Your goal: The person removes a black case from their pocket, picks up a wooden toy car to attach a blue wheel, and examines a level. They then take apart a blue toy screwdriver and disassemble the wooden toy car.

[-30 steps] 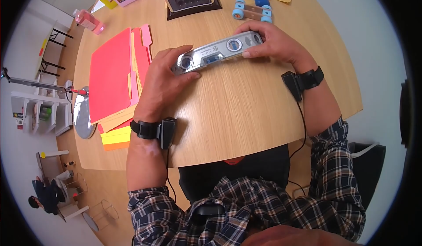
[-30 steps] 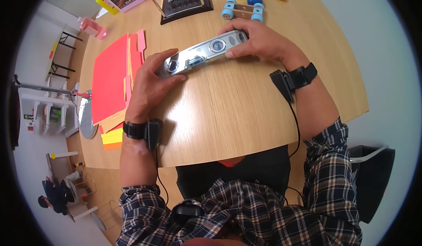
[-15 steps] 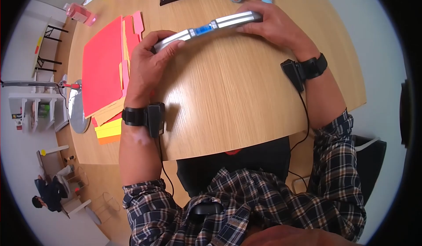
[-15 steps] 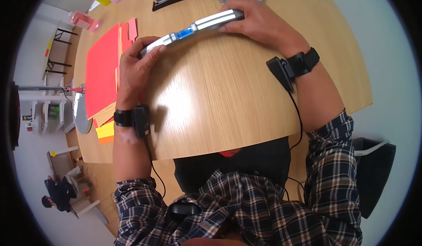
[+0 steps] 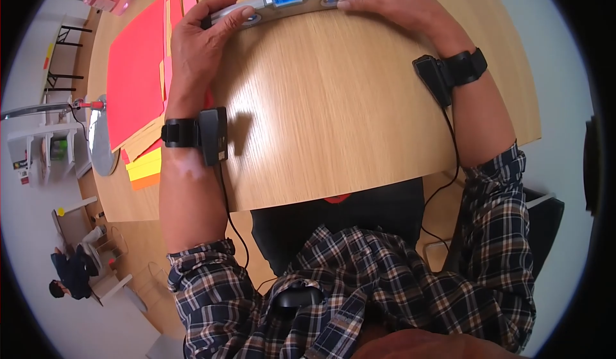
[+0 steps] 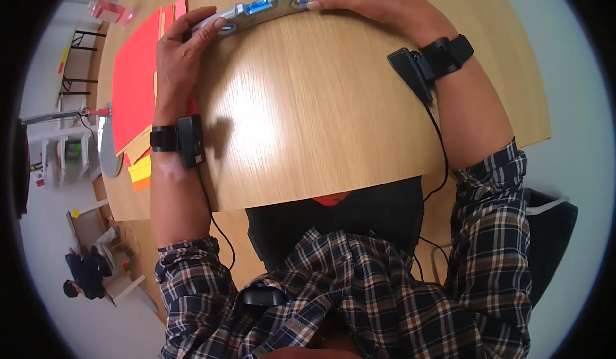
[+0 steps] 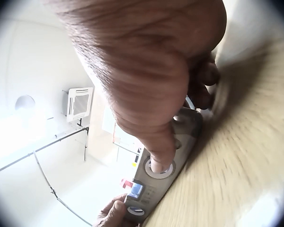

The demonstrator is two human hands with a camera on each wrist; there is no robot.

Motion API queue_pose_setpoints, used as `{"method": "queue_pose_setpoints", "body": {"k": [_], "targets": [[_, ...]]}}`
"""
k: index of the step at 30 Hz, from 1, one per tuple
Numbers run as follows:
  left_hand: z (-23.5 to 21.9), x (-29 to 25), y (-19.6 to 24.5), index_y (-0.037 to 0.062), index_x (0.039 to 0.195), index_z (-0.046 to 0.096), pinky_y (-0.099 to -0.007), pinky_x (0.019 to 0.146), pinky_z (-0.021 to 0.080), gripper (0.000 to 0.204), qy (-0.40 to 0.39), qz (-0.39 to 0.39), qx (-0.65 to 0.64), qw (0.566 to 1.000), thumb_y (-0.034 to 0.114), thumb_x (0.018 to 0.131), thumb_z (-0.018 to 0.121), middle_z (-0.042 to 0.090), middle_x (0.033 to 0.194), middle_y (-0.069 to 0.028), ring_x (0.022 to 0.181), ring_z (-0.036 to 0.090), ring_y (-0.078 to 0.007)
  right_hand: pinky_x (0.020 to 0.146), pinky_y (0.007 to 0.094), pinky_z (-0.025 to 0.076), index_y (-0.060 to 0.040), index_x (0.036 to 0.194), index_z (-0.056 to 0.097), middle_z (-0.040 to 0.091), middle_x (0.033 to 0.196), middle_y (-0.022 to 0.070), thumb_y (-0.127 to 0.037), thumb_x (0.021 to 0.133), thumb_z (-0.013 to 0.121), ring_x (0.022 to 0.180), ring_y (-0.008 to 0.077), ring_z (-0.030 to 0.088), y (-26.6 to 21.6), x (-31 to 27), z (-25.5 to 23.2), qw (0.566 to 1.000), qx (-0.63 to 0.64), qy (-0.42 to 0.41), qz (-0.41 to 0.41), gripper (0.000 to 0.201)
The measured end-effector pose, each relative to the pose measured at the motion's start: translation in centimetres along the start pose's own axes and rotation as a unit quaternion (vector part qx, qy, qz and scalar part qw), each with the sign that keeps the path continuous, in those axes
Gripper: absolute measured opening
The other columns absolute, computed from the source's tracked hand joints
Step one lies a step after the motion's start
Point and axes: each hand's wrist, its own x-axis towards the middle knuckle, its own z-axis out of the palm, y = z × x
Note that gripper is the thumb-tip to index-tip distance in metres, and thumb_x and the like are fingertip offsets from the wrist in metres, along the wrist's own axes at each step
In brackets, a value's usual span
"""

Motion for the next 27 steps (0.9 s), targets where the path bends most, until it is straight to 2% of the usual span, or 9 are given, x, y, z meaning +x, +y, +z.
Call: {"method": "queue_pose_setpoints", "body": {"k": [3,4,7,9,11,14,17,20,27], "targets": [[-0.1,0.3,-0.3,0.0022,0.133,0.076,-0.0263,0.090,0.055,0.050,0.034,0.005,-0.073,0.997,0.034,0.096,0.089,0.077,0.111,-0.0051,0.102,0.069,-0.0117,0.091,0.0346,0.053,-0.0017,0.114,0.076,0.075,0.105,0.0107,-0.028,0.093,0.088,0.100,0.0212,0.067,0.1,0.1,0.0,1.000,-0.009,0.001,0.009,0.036],[-0.4,0.1,0.0,0.0023,0.136,0.075,-0.0286,0.103,0.050,0.044,0.034,-0.009,-0.058,0.998,0.033,0.105,0.078,0.078,0.119,-0.0058,0.113,0.068,-0.0120,0.091,0.0346,0.053,-0.0020,0.117,0.075,0.075,0.107,0.0103,-0.028,0.092,0.089,0.101,0.0212,0.067,0.2,0.1,-0.2,1.000,0.007,0.005,0.019,0.038],[-1.1,0.2,-0.7,0.0011,0.136,0.074,-0.0287,0.101,0.051,0.046,0.070,-0.002,-0.101,0.992,0.037,0.108,0.074,0.078,0.119,-0.0065,0.113,0.069,-0.0134,0.093,0.0345,0.053,-0.0023,0.122,0.074,0.075,0.110,0.0097,-0.025,0.091,0.090,0.102,0.0210,0.067,0.9,-0.1,-0.3,0.999,0.034,0.009,0.018,0.042],[-1.6,0.1,-0.8,0.0001,0.136,0.073,-0.0296,0.102,0.052,0.047,0.077,0.000,-0.074,0.994,0.038,0.110,0.071,0.078,0.119,-0.0071,0.114,0.069,-0.0149,0.093,0.0344,0.054,-0.0023,0.125,0.073,0.075,0.111,0.0095,-0.023,0.090,0.091,0.102,0.0209,0.067,1.4,0.0,-0.4,0.999,0.046,0.010,0.007,0.045],[-2.3,0.2,-0.9,0.0002,0.138,0.073,-0.0306,0.105,0.051,0.046,0.052,-0.021,-0.054,0.997,0.037,0.111,0.069,0.079,0.120,-0.0075,0.116,0.069,-0.0155,0.093,0.0336,0.054,-0.0023,0.128,0.073,0.075,0.113,0.0090,-0.020,0.088,0.092,0.102,0.0201,0.067,1.6,0.0,-0.4,1.000,0.024,0.002,-0.005,0.048],[-3.0,0.0,-1.2,0.0005,0.141,0.071,-0.0315,0.108,0.051,0.045,0.029,-0.009,-0.044,0.999,0.034,0.111,0.069,0.077,0.125,-0.0086,0.119,0.068,-0.0159,0.092,0.0328,0.054,-0.0025,0.130,0.073,0.075,0.113,0.0087,-0.018,0.088,0.092,0.102,0.0194,0.067,1.8,0.1,-0.4,1.000,0.020,-0.002,-0.006,0.049],[-3.8,-0.4,-1.0,0.0024,0.142,0.071,-0.0304,0.105,0.050,0.045,-0.019,-0.010,-0.035,0.999,0.032,0.108,0.072,0.075,0.127,-0.0096,0.118,0.066,-0.0154,0.093,0.0324,0.054,-0.0025,0.130,0.072,0.074,0.113,0.0079,-0.017,0.089,0.091,0.101,0.0187,0.066,1.8,0.0,-0.6,1.000,0.001,-0.001,-0.013,0.048],[-3.9,-0.8,-0.6,0.0032,0.144,0.069,-0.0308,0.109,0.050,0.044,-0.032,-0.012,-0.053,0.998,0.027,0.108,0.072,0.074,0.132,-0.0105,0.123,0.066,-0.0167,0.093,0.0323,0.054,-0.0022,0.129,0.073,0.074,0.112,0.0074,-0.015,0.089,0.091,0.101,0.0182,0.066,2.4,0.1,-0.4,0.999,0.046,0.004,-0.028,0.045],[-4.3,-0.8,-1.4,0.0017,0.142,0.071,-0.0292,0.109,0.051,0.037,-0.070,-0.031,-0.050,0.996,0.020,0.110,0.069,0.076,0.129,-0.0069,0.120,0.068,-0.0139,0.093,0.0322,0.054,-0.0015,0.123,0.076,0.076,0.107,0.0062,-0.014,0.090,0.089,0.100,0.0173,0.067,3.0,0.2,-0.8,1.000,0.019,0.007,-0.020,0.038]]}}
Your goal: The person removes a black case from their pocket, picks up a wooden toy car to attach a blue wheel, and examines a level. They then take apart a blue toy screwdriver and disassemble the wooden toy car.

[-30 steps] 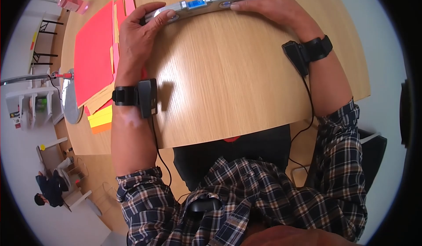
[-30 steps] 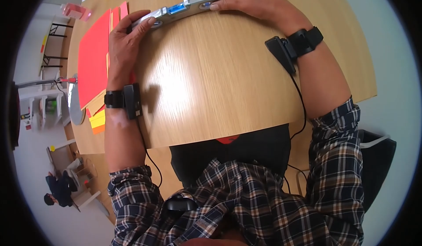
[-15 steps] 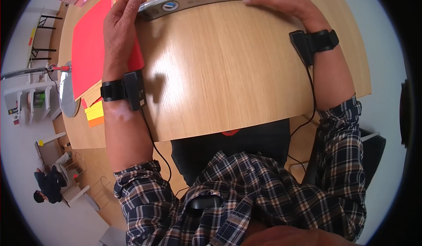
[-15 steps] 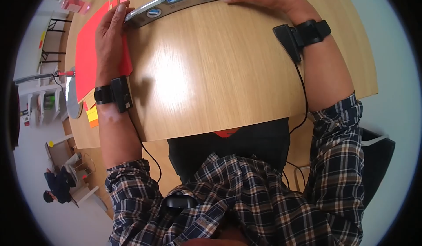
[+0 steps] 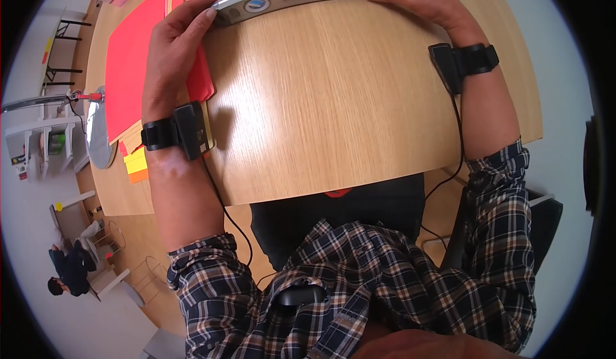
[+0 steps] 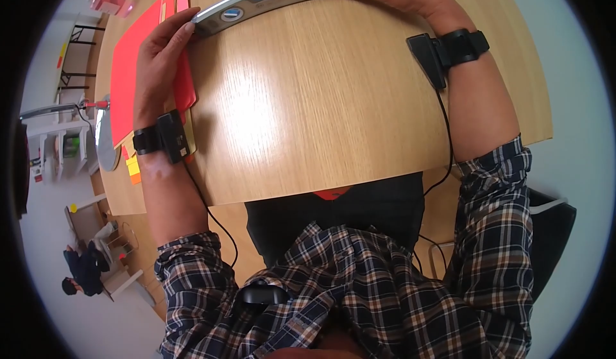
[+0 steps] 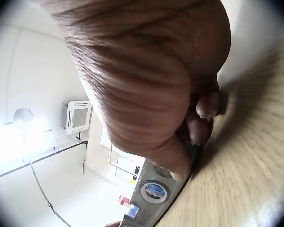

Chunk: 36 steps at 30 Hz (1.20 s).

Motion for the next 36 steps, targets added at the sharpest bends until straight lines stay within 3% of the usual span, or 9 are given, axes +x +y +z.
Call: {"method": "queue_pose_setpoints", "body": {"k": [9,15,17,23,27,29,36], "targets": [[1.3,-0.1,0.2,0.0014,0.140,0.073,-0.0296,0.107,0.051,0.036,0.023,0.011,-0.023,0.999,0.021,0.110,0.069,0.077,0.126,-0.0069,0.119,0.068,-0.0139,0.092,0.0316,0.055,-0.0011,0.121,0.076,0.076,0.107,0.0043,-0.012,0.090,0.089,0.098,0.0160,0.067,0.6,-0.1,0.0,1.000,0.029,0.002,0.004,0.035],[1.5,-0.1,0.6,0.0033,0.139,0.074,-0.0289,0.100,0.052,0.040,0.059,-0.012,-0.012,0.998,0.030,0.109,0.071,0.077,0.120,-0.0045,0.106,0.068,-0.0130,0.090,0.0303,0.053,-0.0023,0.123,0.076,0.075,0.107,0.0028,-0.013,0.088,0.091,0.097,0.0146,0.065,0.5,-0.1,0.0,0.999,0.046,0.010,0.018,0.040],[1.5,0.1,0.4,0.0070,0.135,0.078,-0.0279,0.092,0.053,0.040,0.074,-0.007,-0.040,0.996,0.035,0.107,0.074,0.076,0.109,-0.0013,0.096,0.065,-0.0111,0.089,0.0300,0.052,-0.0026,0.123,0.077,0.074,0.105,0.0023,-0.013,0.087,0.091,0.096,0.0141,0.063,0.4,-0.1,-0.1,0.998,0.048,0.012,0.029,0.040],[1.5,0.3,0.2,0.0073,0.133,0.079,-0.0267,0.089,0.052,0.040,0.067,0.000,-0.036,0.997,0.036,0.107,0.073,0.076,0.108,0.0002,0.092,0.063,-0.0101,0.085,0.0301,0.051,-0.0028,0.123,0.077,0.072,0.103,0.0014,-0.015,0.087,0.092,0.093,0.0141,0.061,0.5,-0.2,-0.2,0.999,0.036,0.009,0.024,0.041],[1.3,0.2,0.3,0.0074,0.134,0.079,-0.0261,0.089,0.051,0.037,0.069,-0.006,-0.037,0.997,0.032,0.107,0.072,0.075,0.108,-0.0001,0.091,0.062,-0.0096,0.084,0.0299,0.051,-0.0029,0.124,0.077,0.071,0.102,0.0011,-0.015,0.088,0.091,0.093,0.0138,0.060,0.7,-0.2,-0.3,0.999,0.046,0.006,0.013,0.042],[1.2,0.3,0.1,0.0029,0.136,0.076,-0.0259,0.088,0.050,0.036,0.049,-0.002,-0.038,0.998,0.026,0.109,0.067,0.075,0.115,-0.0008,0.091,0.059,-0.0096,0.084,0.0297,0.050,-0.0029,0.125,0.077,0.071,0.102,0.0008,-0.014,0.088,0.091,0.092,0.0135,0.060,0.6,-0.3,-0.4,0.999,0.042,0.001,0.018,0.042],[1.5,0.2,0.3,0.0032,0.136,0.075,-0.0234,0.084,0.047,0.035,0.047,-0.007,-0.039,0.998,0.022,0.107,0.071,0.073,0.112,0.0018,0.089,0.055,-0.0067,0.084,0.0299,0.051,-0.0025,0.125,0.077,0.071,0.102,0.0010,-0.013,0.088,0.091,0.092,0.0132,0.060,0.6,-0.3,-0.5,0.999,0.034,0.002,0.032,0.041]]}}
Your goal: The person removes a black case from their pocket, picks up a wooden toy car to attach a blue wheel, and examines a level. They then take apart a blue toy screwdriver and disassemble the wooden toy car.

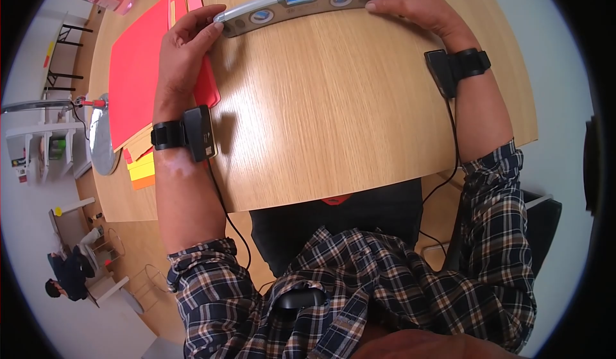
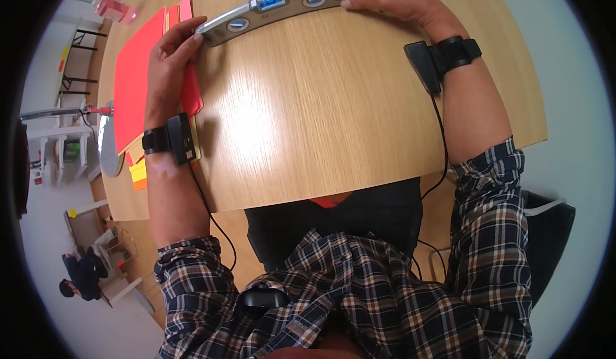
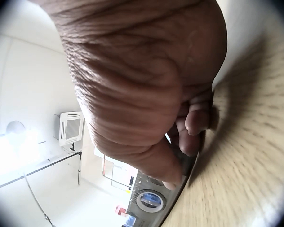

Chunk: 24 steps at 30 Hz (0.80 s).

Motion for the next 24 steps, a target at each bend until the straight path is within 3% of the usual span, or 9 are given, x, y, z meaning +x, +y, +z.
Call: {"method": "queue_pose_setpoints", "body": {"k": [2,6,8,18,20,24], "targets": [[-0.2,0.1,-0.3,0.0054,0.137,0.075,-0.0250,0.088,0.052,0.034,-0.003,-0.007,0.004,1.000,0.019,0.106,0.073,0.076,0.114,-0.0018,0.107,0.068,-0.0095,0.085,0.0300,0.052,-0.0022,0.122,0.078,0.073,0.102,0.0012,-0.013,0.088,0.091,0.092,0.0130,0.062,0.2,0.0,0.1,1.000,0.029,-0.001,-0.008,0.039],[-0.2,0.2,-0.6,0.0050,0.139,0.074,-0.0254,0.085,0.052,0.036,-0.001,-0.009,0.014,1.000,0.021,0.108,0.072,0.077,0.110,-0.0016,0.100,0.068,-0.0086,0.085,0.0301,0.053,-0.0020,0.118,0.079,0.074,0.100,0.0011,-0.013,0.088,0.092,0.093,0.0128,0.064,0.1,-0.1,0.1,0.999,0.023,0.001,-0.023,0.034],[0.2,0.3,-0.7,0.0040,0.142,0.072,-0.0236,0.080,0.049,0.036,0.005,-0.007,-0.005,1.000,0.019,0.109,0.070,0.074,0.105,-0.0004,0.088,0.058,-0.0069,0.084,0.0300,0.053,-0.0021,0.114,0.079,0.074,0.097,0.0005,-0.013,0.088,0.092,0.091,0.0125,0.064,-0.2,-0.1,0.1,1.000,0.011,-0.012,-0.019,0.031],[0.3,0.6,-1.0,0.0032,0.146,0.068,-0.0253,0.081,0.052,0.040,0.028,0.009,0.005,1.000,0.020,0.110,0.070,0.075,0.106,-0.0029,0.090,0.063,-0.0086,0.083,0.0296,0.053,-0.0031,0.112,0.079,0.073,0.094,-0.0002,-0.015,0.087,0.093,0.089,0.0123,0.064,-0.9,-0.1,0.3,1.000,0.018,-0.020,0.001,0.030],[0.2,0.7,-1.1,0.0011,0.145,0.068,-0.0270,0.081,0.055,0.040,0.025,0.011,0.005,1.000,0.020,0.109,0.071,0.077,0.112,-0.0069,0.094,0.069,-0.0111,0.083,0.0298,0.053,-0.0030,0.112,0.079,0.074,0.095,0.0003,-0.017,0.087,0.093,0.089,0.0127,0.064,-1.1,-0.2,0.4,1.000,0.010,-0.018,0.008,0.031],[0.1,0.8,-1.3,0.0028,0.146,0.068,-0.0260,0.084,0.055,0.039,0.026,0.013,0.005,1.000,0.018,0.110,0.070,0.077,0.108,-0.0045,0.091,0.066,-0.0099,0.083,0.0304,0.053,-0.0031,0.111,0.079,0.073,0.094,0.0007,-0.018,0.087,0.092,0.088,0.0133,0.064,-1.1,-0.2,0.2,1.000,-0.016,-0.014,0.004,0.031]]}}
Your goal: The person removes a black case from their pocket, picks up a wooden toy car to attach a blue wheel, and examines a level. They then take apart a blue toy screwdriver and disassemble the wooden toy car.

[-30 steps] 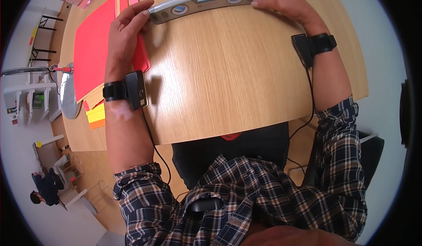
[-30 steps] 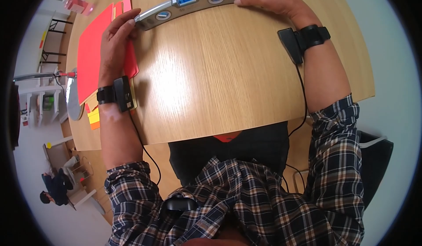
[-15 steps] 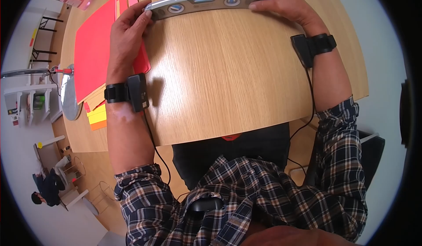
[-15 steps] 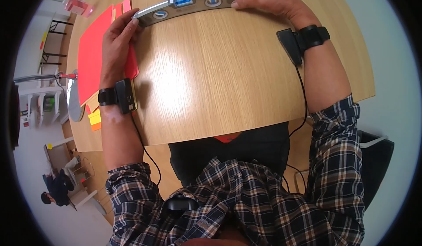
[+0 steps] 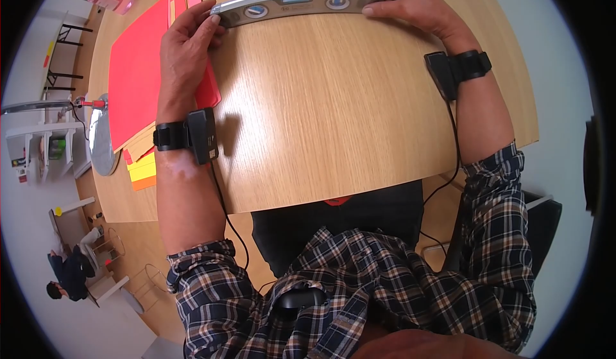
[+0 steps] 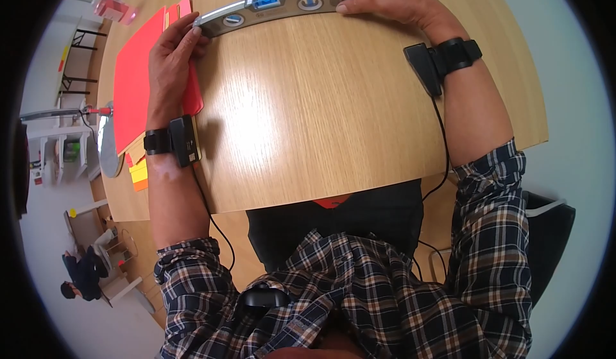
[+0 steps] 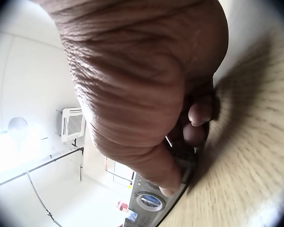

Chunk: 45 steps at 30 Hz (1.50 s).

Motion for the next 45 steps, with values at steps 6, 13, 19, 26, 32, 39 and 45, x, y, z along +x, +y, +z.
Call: {"method": "queue_pose_setpoints", "body": {"k": [6,13,19,26,32,39,45], "targets": [[0.0,0.0,-0.2,-0.0011,0.143,0.068,-0.0277,0.082,0.056,0.039,0.005,0.014,-0.009,1.000,0.017,0.109,0.070,0.078,0.112,-0.0076,0.093,0.069,-0.0115,0.082,0.0307,0.052,-0.0032,0.108,0.078,0.072,0.092,0.0010,-0.019,0.087,0.092,0.087,0.0137,0.063,-0.3,0.0,0.0,1.000,0.001,0.002,0.006,0.030],[0.1,0.0,0.1,0.0024,0.142,0.070,-0.0264,0.083,0.055,0.036,0.002,0.001,0.004,1.000,0.019,0.110,0.070,0.076,0.103,-0.0042,0.090,0.066,-0.0101,0.083,0.0316,0.053,-0.0023,0.108,0.077,0.073,0.094,0.0031,-0.022,0.089,0.091,0.089,0.0146,0.064,-0.4,-0.1,-0.1,1.000,-0.012,0.003,-0.013,0.030],[0.3,-0.3,0.6,0.0040,0.140,0.072,-0.0250,0.081,0.054,0.034,0.006,-0.006,0.007,1.000,0.020,0.111,0.069,0.074,0.098,-0.0009,0.088,0.065,-0.0086,0.088,0.0321,0.054,-0.0001,0.114,0.078,0.076,0.101,0.0061,-0.022,0.092,0.089,0.095,0.0156,0.066,0.1,0.2,0.1,0.999,0.014,0.005,-0.030,0.033],[-0.2,-0.4,0.9,0.0049,0.135,0.077,-0.0227,0.072,0.049,0.031,-0.010,-0.027,-0.043,0.999,0.022,0.111,0.070,0.071,0.093,0.0016,0.080,0.060,-0.0061,0.085,0.0281,0.055,0.0006,0.118,0.078,0.076,0.105,0.0044,-0.017,0.096,0.085,0.095,0.0135,0.067,0.6,0.2,0.6,0.981,0.188,0.015,0.048,0.029],[0.0,-0.8,1.4,0.0049,0.135,0.077,-0.0220,0.072,0.050,0.032,-0.001,-0.033,-0.094,0.995,0.025,0.110,0.071,0.071,0.092,0.0020,0.081,0.062,-0.0055,0.081,0.0251,0.056,0.0018,0.120,0.077,0.076,0.106,0.0046,-0.016,0.100,0.081,0.093,0.0117,0.068,0.4,0.3,0.2,0.988,0.149,0.019,0.044,0.027],[1.0,-1.3,2.5,0.0051,0.149,0.066,-0.0258,0.085,0.058,0.056,-0.027,-0.003,-0.062,0.998,0.011,0.096,0.085,0.071,0.105,-0.0006,0.091,0.067,-0.0085,0.078,0.0220,0.055,0.0028,0.119,0.077,0.075,0.104,0.0033,-0.013,0.101,0.078,0.091,0.0102,0.068,1.6,0.8,0.5,0.960,0.274,0.014,0.053,0.024],[1.3,-0.9,1.1,0.0075,0.152,0.064,-0.0257,0.085,0.057,0.066,-0.054,0.033,0.036,0.997,0.000,0.090,0.086,0.070,0.106,-0.0015,0.094,0.067,-0.0101,0.076,0.0219,0.054,0.0008,0.120,0.077,0.075,0.103,0.0023,-0.012,0.103,0.076,0.087,0.0090,0.067,0.8,0.7,0.9,0.974,0.219,0.025,0.061,0.022]]}}
